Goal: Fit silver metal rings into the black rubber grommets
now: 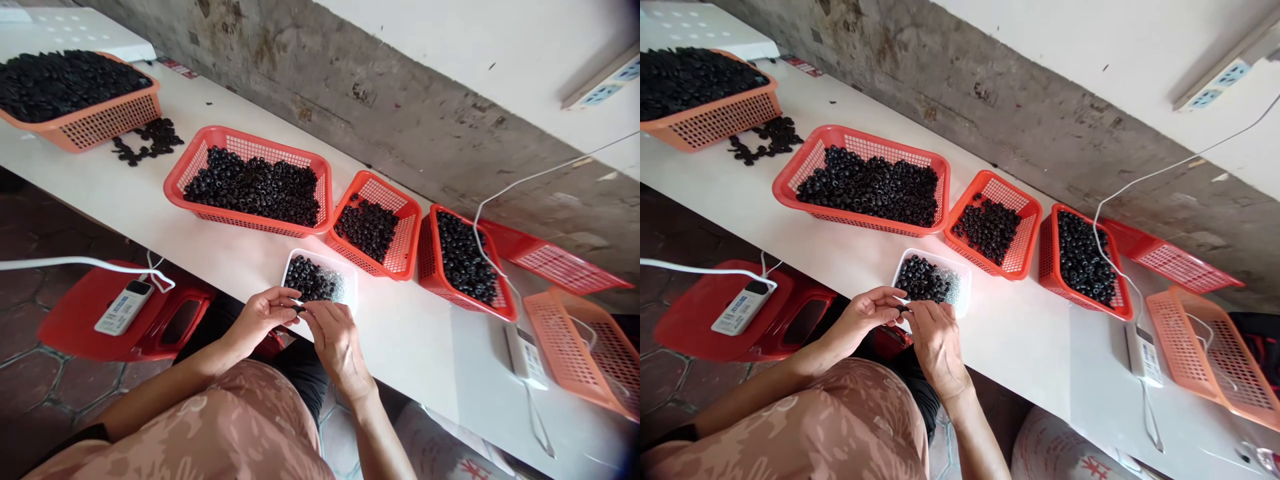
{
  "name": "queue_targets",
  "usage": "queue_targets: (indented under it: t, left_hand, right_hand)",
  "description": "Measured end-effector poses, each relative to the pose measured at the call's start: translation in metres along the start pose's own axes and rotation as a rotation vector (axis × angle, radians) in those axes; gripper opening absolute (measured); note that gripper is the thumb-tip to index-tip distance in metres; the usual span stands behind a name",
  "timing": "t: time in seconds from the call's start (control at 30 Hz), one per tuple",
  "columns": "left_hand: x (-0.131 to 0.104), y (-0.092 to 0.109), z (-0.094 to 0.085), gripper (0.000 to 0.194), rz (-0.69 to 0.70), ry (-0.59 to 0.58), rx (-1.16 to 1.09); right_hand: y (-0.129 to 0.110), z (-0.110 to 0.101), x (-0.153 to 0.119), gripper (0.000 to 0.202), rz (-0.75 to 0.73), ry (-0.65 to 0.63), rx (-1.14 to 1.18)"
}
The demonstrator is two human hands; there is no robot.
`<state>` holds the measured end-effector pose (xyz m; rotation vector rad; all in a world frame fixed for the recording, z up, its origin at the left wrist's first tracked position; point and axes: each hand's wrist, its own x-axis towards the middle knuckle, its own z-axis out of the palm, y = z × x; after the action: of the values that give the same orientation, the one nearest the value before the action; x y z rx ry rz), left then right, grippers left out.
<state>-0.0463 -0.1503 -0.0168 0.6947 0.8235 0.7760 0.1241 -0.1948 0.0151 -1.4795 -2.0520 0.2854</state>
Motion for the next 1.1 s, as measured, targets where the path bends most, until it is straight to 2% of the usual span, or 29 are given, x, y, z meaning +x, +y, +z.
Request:
queue_targets:
  t: [0.17, 0.33, 0.53, 0.73, 0.83, 0.97, 1.1]
  left_hand:
    - [-0.002, -0.004, 0.004, 0.038, 0.04, 0.059, 0.0]
    - [-0.002, -0.008, 0.009, 0.039, 0.074, 0.119, -0.069]
    - [0.001, -0.011, 0.007, 0.041, 0.012, 0.117, -0.084]
    - [0.002, -0.004, 0.005, 0.036, -0.066, 0.005, 0.029]
    - [0.0, -0.002, 0.007, 0.029, -0.048, 0.001, 0.051]
    - [-0.001, 0.0, 0.009, 0.026, -0.036, -0.006, 0.05]
    - [0.0, 0.0, 0.011, 0.028, -0.034, 0.018, 0.056]
  right_hand:
    - [-0.003, 0.005, -0.001, 0.016, -0.063, 0.054, -0.091]
    - [-0.011, 0.011, -0.003, 0.021, -0.099, 0.108, -0.296]
    - [-0.015, 0.018, -0.002, 0.02, -0.094, 0.17, -0.445]
    - [-0.015, 0.018, -0.001, 0.017, -0.066, 0.11, -0.423]
    - [-0.014, 0.016, -0.001, 0.017, -0.065, 0.119, -0.349]
    - [-0.01, 0.018, 0.0, 0.029, -0.069, 0.119, -0.29]
    - [-0.006, 0.024, 0.0, 0.024, -0.105, 0.135, -0.317]
